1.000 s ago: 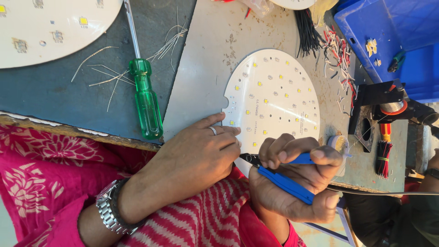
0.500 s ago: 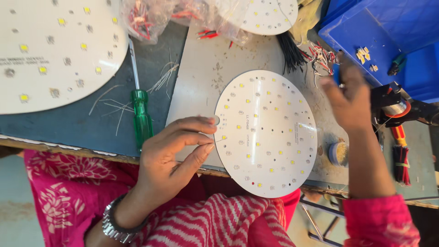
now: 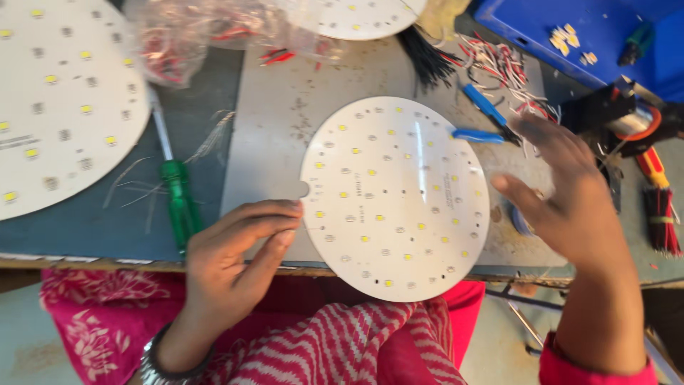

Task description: The person solders small LED components onto a circular LED board using a soldering iron and solder wire. They repeatedly apply flux from a small container, solder each LED, and trim excess leads with pliers. The person also uses a green-handled screwdriver to adjust or secure parts on the board.

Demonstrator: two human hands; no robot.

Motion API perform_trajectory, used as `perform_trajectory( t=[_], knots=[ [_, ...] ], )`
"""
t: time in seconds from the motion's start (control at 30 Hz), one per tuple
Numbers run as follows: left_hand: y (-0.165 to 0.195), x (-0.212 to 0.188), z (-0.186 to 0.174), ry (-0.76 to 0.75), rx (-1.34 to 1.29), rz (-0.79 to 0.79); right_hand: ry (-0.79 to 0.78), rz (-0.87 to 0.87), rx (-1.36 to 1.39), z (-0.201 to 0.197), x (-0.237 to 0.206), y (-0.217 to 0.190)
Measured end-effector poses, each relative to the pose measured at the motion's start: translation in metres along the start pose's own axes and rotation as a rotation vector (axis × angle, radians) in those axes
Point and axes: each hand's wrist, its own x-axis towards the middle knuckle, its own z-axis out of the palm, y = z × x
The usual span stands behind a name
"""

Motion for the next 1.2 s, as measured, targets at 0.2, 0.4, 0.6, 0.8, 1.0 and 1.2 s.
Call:
perform_trajectory(
  t=[0.2,0.4,0.6,0.8,1.0,1.2],
  knots=[
    [0.003,-0.006,0.01,0.054,0.081,-0.067,0.199,0.46,0.204,0.003,-0.09,0.027],
    [0.015,-0.002,0.059,0.049,0.272,0.136,0.233,0.589,0.363,0.039,-0.115,0.052],
    [0.048,0.013,0.134,-0.158,0.298,0.261,0.287,0.566,0.093,0.037,-0.111,0.043],
    [0.067,0.008,0.178,-0.206,0.202,0.362,0.508,0.338,0.412,0.051,-0.129,0.0],
    [0.081,0.01,0.182,-0.199,0.291,0.413,0.501,0.122,0.586,0.059,-0.145,-0.035],
    [0.085,0.006,0.174,-0.188,0.366,0.487,0.471,0.007,0.646,0.057,-0.146,-0.054]
  ],
)
